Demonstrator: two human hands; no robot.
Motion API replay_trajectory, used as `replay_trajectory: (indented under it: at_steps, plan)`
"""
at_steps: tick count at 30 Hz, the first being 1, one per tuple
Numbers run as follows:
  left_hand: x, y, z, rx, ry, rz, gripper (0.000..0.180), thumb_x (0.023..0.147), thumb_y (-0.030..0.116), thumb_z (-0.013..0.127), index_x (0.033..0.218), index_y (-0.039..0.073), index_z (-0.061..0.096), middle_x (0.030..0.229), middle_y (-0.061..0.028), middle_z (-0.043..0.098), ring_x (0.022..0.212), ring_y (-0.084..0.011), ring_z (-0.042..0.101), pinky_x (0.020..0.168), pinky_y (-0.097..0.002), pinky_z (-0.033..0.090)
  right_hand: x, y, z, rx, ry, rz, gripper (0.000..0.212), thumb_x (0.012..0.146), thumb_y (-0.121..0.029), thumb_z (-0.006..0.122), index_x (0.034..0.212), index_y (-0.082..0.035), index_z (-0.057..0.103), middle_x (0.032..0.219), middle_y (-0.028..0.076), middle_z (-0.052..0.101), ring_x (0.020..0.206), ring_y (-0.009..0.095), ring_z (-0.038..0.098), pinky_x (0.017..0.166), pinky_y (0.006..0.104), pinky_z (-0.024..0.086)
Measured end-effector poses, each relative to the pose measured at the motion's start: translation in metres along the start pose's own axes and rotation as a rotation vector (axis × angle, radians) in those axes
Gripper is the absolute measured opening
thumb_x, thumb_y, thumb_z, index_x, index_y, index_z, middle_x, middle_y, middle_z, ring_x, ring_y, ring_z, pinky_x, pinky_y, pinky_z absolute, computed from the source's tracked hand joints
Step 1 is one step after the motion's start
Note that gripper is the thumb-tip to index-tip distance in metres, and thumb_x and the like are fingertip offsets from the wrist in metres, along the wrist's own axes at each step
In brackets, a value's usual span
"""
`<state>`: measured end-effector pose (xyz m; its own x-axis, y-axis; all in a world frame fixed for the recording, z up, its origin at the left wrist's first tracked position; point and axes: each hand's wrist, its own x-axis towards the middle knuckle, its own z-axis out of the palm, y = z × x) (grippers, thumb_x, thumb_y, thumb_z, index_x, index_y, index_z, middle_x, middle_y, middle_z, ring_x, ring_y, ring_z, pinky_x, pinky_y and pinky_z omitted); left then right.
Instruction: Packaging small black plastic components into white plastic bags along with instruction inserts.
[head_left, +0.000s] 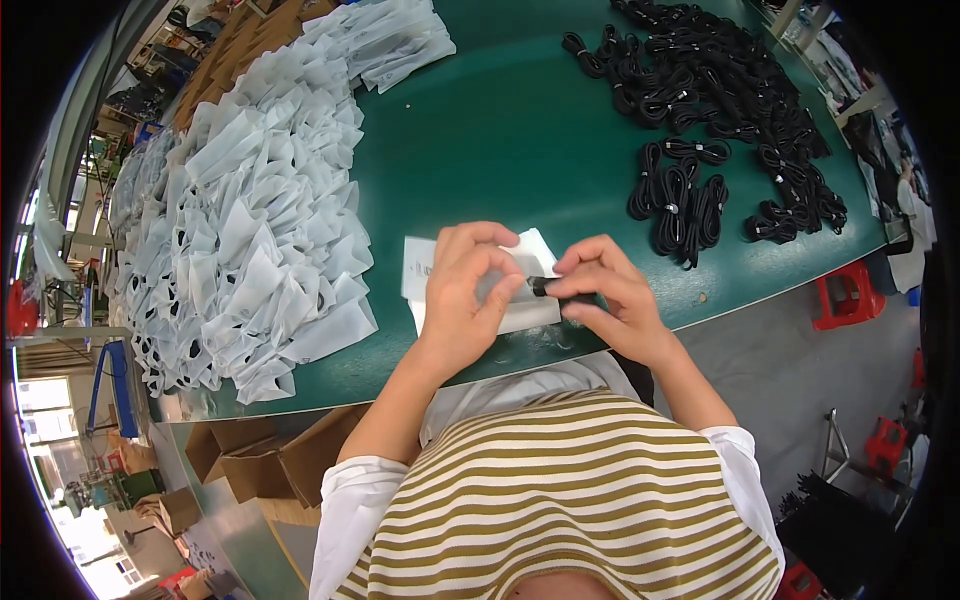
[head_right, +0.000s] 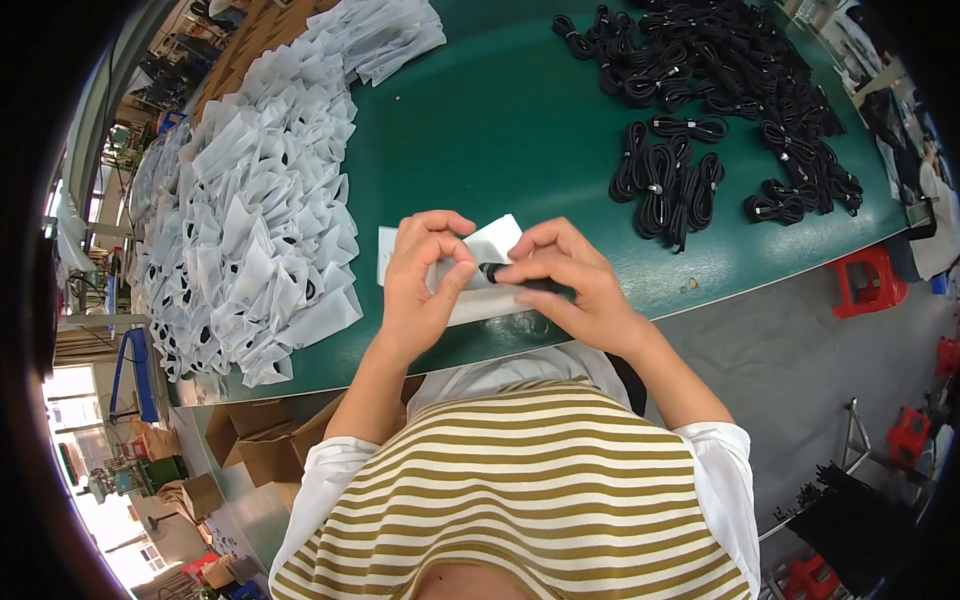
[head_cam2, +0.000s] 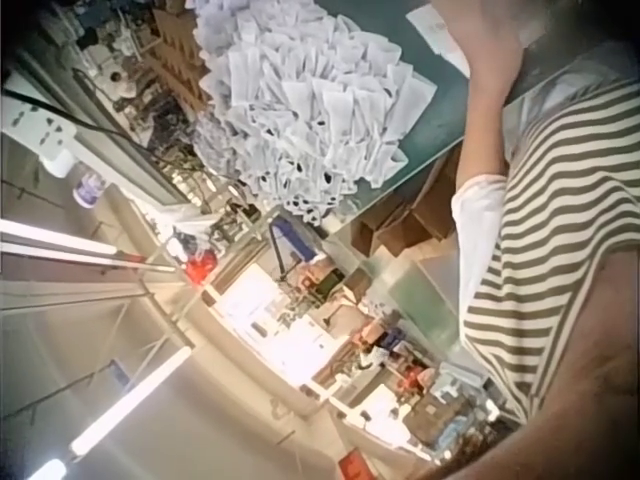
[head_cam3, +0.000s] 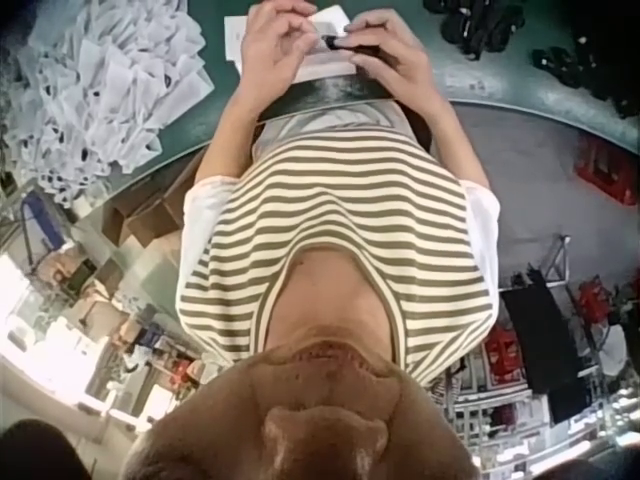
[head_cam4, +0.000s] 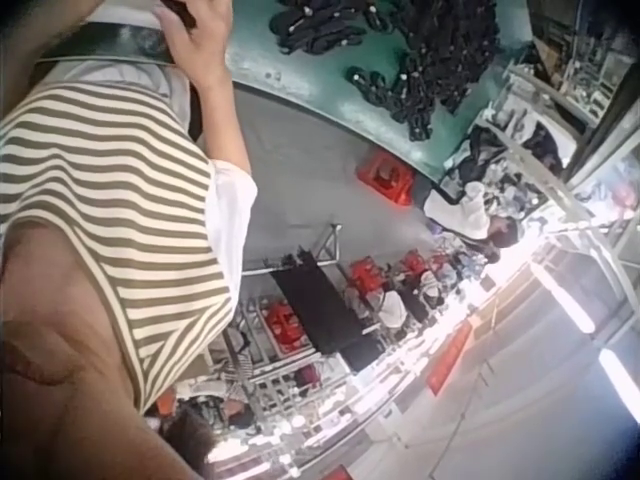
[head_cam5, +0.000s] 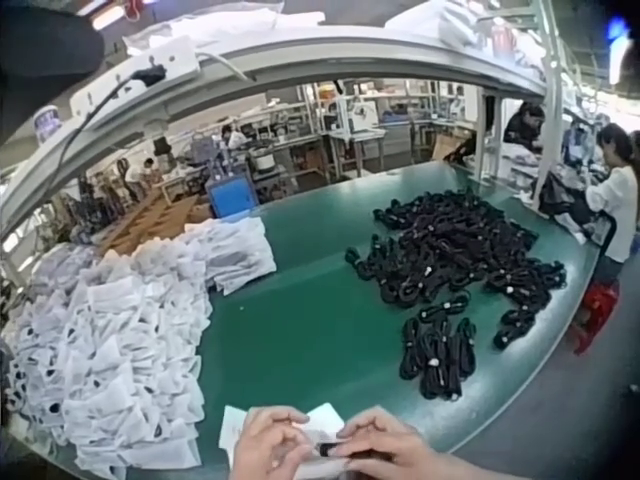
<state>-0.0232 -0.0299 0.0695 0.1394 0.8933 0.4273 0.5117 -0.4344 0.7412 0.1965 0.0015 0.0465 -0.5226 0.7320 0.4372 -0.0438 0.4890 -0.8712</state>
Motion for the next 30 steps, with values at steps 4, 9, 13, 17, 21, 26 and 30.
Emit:
replay_trajectory:
  at_steps: [4,9,13,17,21,26,30]
  plan:
    - [0.005,0.004,-0.002,-0.145,-0.028,-0.065,0.011,0.09,0.013,0.067,0.087,0.005,0.061,0.117,-0.0096,0.06,0.111,-0.0237,0.052,0.096,-0.0365,0.041,0.012,-0.003,0.032,0.348,0.286,0.043,0.022,0.083,0.005,0.069,0.104,0.0,0.066,0.116,0.013,0.052,0.096,0.017,0.058,0.082,0.0284,0.049]
    - [0.013,0.005,0.0,-0.642,0.054,-0.253,0.016,0.096,0.017,0.064,0.088,0.004,0.061,0.122,-0.0095,0.058,0.115,-0.0216,0.051,0.099,-0.0375,0.042,0.017,-0.014,0.027,-0.003,0.202,0.002,0.02,0.085,0.009,0.065,0.103,0.002,0.062,0.11,0.013,0.055,0.085,0.015,0.061,0.076,0.0271,0.051]
    - [0.022,0.006,0.012,-0.696,0.075,-0.147,0.017,0.099,0.018,0.061,0.092,0.003,0.059,0.124,-0.0108,0.056,0.107,-0.0194,0.055,0.097,-0.037,0.046,0.021,-0.004,0.036,-0.047,0.236,-0.106,0.017,0.086,0.007,0.065,0.101,0.002,0.06,0.106,0.014,0.056,0.078,0.015,0.061,0.071,0.0281,0.052]
    - [0.028,0.009,0.003,-0.761,0.173,-0.196,0.007,0.1,0.008,0.057,0.097,0.002,0.056,0.114,-0.0112,0.059,0.086,-0.0149,0.059,0.083,-0.0304,0.049,0.025,0.004,0.024,0.095,0.316,-0.044,0.013,0.088,0.003,0.066,0.1,0.001,0.06,0.104,0.013,0.057,0.078,0.015,0.06,0.068,0.0285,0.051]
    - [0.047,-0.019,-0.026,-0.429,0.376,-0.154,0.004,0.099,0.005,0.055,0.098,0.001,0.054,0.106,-0.0107,0.059,0.076,-0.0164,0.059,0.076,-0.031,0.05,0.028,-0.001,-0.032,-0.664,0.562,0.149,0.02,0.087,-0.005,0.07,0.106,-0.001,0.063,0.102,0.01,0.059,0.085,0.023,0.062,0.07,0.0316,0.051]
    - [0.068,-0.083,-0.021,0.366,0.27,0.072,0.011,0.09,0.001,0.062,0.1,0.0,0.055,0.105,-0.0163,0.06,0.085,-0.0306,0.06,0.078,-0.0377,0.05,-0.001,0.039,-0.072,-1.38,0.419,0.259,0.031,0.09,-0.011,0.068,0.12,-0.004,0.062,0.102,0.014,0.06,0.09,0.032,0.06,0.078,0.0414,0.051]
    - [0.052,-0.083,0.008,0.457,0.241,0.192,0.02,0.084,0.001,0.065,0.102,0.001,0.057,0.104,-0.0186,0.059,0.094,-0.0384,0.056,0.082,-0.0441,0.048,-0.016,0.053,-0.087,-1.423,0.434,0.276,0.035,0.093,-0.011,0.063,0.128,-0.005,0.06,0.102,0.015,0.06,0.092,0.032,0.059,0.081,0.0401,0.05]
